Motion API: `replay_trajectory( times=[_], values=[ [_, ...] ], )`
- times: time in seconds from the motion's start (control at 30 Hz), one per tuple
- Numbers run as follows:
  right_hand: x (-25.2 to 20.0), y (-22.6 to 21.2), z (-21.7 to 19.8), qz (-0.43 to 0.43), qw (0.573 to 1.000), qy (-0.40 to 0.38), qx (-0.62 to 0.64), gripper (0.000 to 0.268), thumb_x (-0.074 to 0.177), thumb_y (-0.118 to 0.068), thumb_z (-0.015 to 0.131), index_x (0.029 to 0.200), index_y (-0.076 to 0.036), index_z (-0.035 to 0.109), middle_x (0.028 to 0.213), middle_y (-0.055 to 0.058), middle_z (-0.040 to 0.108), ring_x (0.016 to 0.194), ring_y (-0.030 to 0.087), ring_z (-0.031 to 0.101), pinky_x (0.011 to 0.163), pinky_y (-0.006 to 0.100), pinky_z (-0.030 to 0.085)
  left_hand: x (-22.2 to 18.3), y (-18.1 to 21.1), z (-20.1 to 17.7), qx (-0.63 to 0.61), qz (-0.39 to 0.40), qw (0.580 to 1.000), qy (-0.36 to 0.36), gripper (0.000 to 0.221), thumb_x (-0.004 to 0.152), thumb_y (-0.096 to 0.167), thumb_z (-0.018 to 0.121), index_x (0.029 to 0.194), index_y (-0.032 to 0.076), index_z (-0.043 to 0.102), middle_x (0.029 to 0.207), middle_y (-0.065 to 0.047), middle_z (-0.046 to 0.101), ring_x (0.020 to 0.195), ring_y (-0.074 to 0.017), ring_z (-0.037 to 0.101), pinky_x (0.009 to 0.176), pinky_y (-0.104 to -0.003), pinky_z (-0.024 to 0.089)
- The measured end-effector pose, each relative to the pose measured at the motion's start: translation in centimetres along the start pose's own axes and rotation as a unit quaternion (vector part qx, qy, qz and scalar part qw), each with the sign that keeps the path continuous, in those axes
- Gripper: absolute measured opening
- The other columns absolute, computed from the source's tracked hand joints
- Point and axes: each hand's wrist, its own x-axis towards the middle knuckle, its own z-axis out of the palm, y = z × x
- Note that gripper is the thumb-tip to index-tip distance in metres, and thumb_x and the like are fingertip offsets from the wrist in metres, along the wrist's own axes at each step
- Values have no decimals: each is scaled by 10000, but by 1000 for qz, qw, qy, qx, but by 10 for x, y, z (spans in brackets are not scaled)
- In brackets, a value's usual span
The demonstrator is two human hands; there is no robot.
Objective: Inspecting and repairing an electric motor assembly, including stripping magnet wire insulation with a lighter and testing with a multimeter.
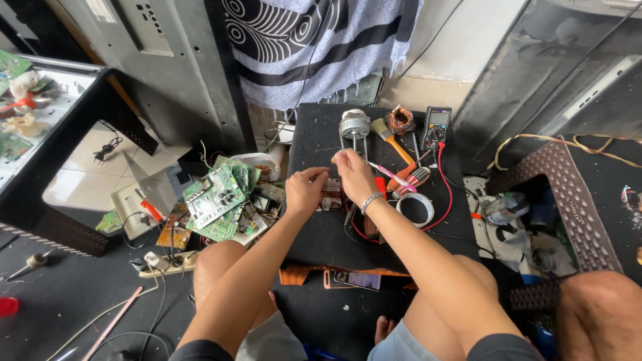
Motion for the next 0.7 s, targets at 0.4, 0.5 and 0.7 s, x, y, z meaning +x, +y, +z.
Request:
replay_trajectory(
  times=[0.4,0.5,0.7],
  values=[
    [6,31,0,-62,997,29,-48,143,1010,-223,597,1044,-143,710,584,-16,654,631,130,634,648,287,528,11,-5,1,-251,-156,955,-8,202,888,256,765,1049,143,812,926,-81,802,992,-251,746,826,-394,577],
    [17,40,9,-95,993,37,-63,103,984,-200,633,952,-155,719,649,-5,710,674,140,663,654,305,535,18,-1,-1,-268,-161,950,-6,171,869,253,778,1011,171,827,906,-60,804,958,-216,753,810,-364,579],
    [18,48,18,-61,995,39,-72,85,933,-233,673,934,-191,746,663,27,690,690,177,644,677,348,536,19,2,-1,-283,-180,941,-29,172,883,239,773,1021,157,837,891,-63,800,916,-183,739,775,-329,570]
  ],
)
